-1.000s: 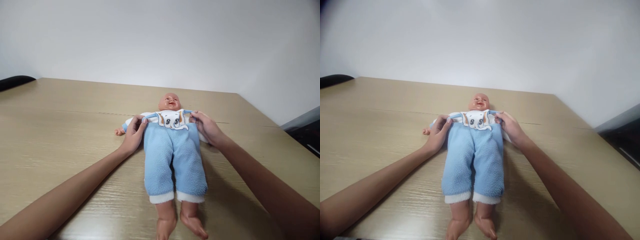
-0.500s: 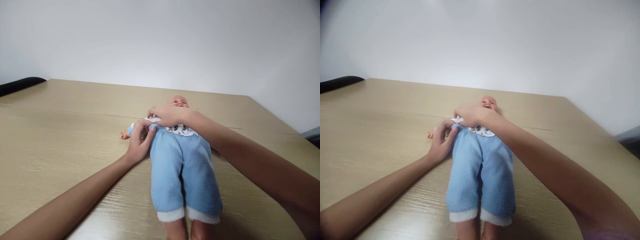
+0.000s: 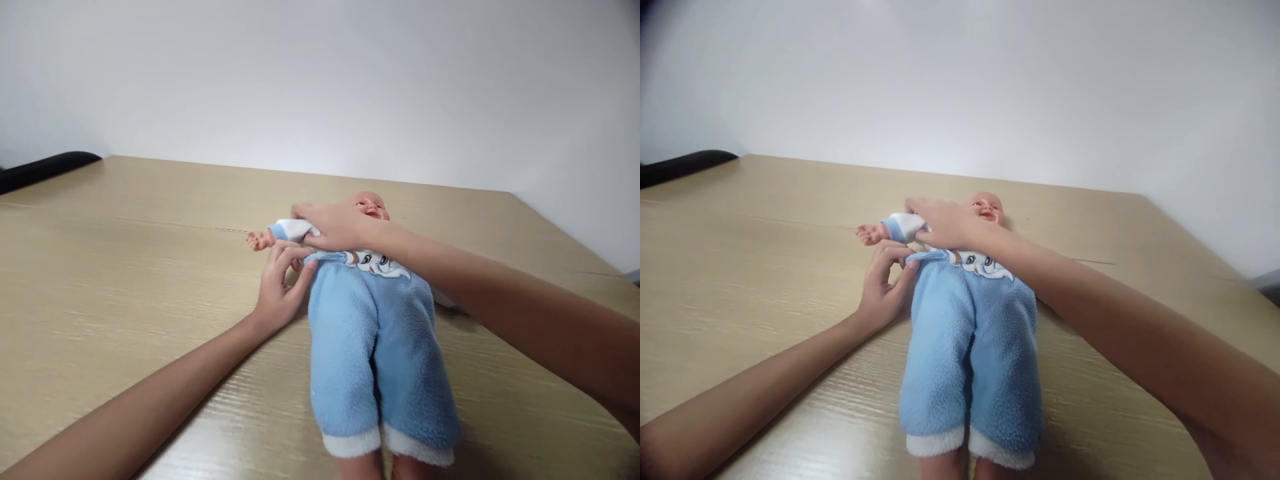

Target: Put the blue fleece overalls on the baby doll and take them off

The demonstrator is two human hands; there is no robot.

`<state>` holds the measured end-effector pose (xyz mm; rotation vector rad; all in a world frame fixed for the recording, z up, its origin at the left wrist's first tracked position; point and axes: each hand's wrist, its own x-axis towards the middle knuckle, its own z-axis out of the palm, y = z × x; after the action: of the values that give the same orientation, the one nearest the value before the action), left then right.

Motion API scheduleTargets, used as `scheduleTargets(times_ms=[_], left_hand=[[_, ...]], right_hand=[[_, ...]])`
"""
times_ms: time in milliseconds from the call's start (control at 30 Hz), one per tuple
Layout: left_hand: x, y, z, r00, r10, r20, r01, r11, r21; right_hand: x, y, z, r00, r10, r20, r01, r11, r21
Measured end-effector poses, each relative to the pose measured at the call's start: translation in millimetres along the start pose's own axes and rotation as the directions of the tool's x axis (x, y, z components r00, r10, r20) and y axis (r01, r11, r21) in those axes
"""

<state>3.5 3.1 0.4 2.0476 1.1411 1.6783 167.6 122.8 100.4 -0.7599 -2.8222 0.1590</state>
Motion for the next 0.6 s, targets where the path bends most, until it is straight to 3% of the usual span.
scheduleTargets(times_ms=[100, 200, 300, 400, 500, 600], left_hand=[[-2.7, -2.3, -0.1, 0.999, 0.024, -0.033, -0.025, 0.999, -0.036], [-6.3, -3.9, 0.1, 0.993, 0.096, -0.075, -0.098, 0.995, -0.020], [-9.6, -4.3, 1.2, 0.969, 0.229, -0.094, -0.226, 0.973, 0.041], [-12.0, -5.8, 5.1, 0.958, 0.270, -0.092, -0.273, 0.962, -0.019], [-11.9, -8.6, 10.3, 0.989, 0.083, -0.125, -0.107, 0.975, -0.193], [-8.2, -11.4, 12.8, 0.977, -0.183, -0.114, 0.146, 0.950, -0.275]], right_hand=[[-20.5, 11.9, -6.7, 0.983, 0.075, -0.168, -0.040, 0.978, 0.203], [-36.7, 19.0, -7.3, 0.967, 0.154, -0.204, -0.069, 0.926, 0.372], [-42.8, 19.7, -2.3, 0.957, 0.190, -0.219, -0.090, 0.913, 0.397], [-40.3, 15.3, 2.7, 0.969, 0.093, -0.230, -0.013, 0.944, 0.329], [-37.7, 5.9, 2.9, 0.981, 0.041, -0.187, 0.020, 0.950, 0.312], [-42.1, -7.7, -2.9, 0.972, 0.172, -0.163, -0.094, 0.911, 0.402]])
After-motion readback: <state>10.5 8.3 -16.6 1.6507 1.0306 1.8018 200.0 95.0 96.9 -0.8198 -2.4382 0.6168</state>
